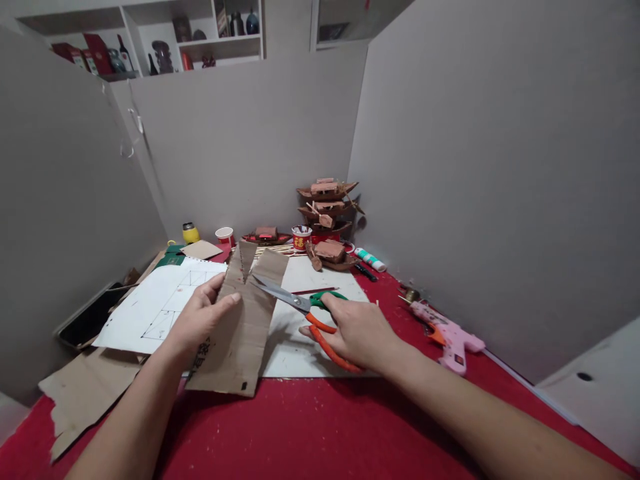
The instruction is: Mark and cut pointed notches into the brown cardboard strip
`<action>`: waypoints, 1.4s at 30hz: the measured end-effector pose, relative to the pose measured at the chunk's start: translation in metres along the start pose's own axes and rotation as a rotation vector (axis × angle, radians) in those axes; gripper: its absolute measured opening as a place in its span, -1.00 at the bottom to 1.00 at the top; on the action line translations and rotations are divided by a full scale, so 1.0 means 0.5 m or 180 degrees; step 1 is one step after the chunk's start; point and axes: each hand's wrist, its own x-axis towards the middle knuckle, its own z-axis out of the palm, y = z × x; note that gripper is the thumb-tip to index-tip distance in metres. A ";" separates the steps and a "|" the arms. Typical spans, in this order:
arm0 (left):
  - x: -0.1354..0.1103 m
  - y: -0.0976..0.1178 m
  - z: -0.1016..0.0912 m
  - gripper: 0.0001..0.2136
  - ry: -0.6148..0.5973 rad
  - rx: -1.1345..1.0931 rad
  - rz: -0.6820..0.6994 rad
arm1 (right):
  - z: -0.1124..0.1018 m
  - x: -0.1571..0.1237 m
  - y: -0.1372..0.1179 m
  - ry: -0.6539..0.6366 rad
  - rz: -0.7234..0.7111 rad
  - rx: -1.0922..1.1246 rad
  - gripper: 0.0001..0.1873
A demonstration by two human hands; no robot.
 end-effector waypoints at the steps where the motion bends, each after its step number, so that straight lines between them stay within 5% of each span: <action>1: 0.000 0.003 -0.004 -0.52 -0.0015 0.0091 0.0031 | 0.000 0.000 0.000 0.0004 -0.0027 -0.0027 -0.53; 6: -0.004 0.010 -0.007 -0.56 0.0016 0.0405 0.0090 | -0.007 0.000 0.002 -0.0037 -0.0085 -0.0085 -0.52; 18: -0.011 0.015 0.001 -0.45 0.0016 -0.0352 -0.0319 | -0.021 0.013 -0.003 0.0024 -0.0182 -0.0200 -0.47; 26: -0.013 0.017 0.010 -0.44 0.0028 -0.0229 -0.0384 | -0.015 0.014 0.006 0.0233 -0.0364 -0.0127 -0.49; 33: -0.011 0.010 0.008 -0.66 -0.0131 -0.0356 -0.0435 | -0.007 0.021 0.039 0.0543 -0.0749 -0.0196 -0.54; 42: -0.014 0.006 0.011 -0.59 -0.0428 -0.0506 -0.0711 | -0.067 0.046 0.075 0.0508 -0.1314 -0.0824 -0.58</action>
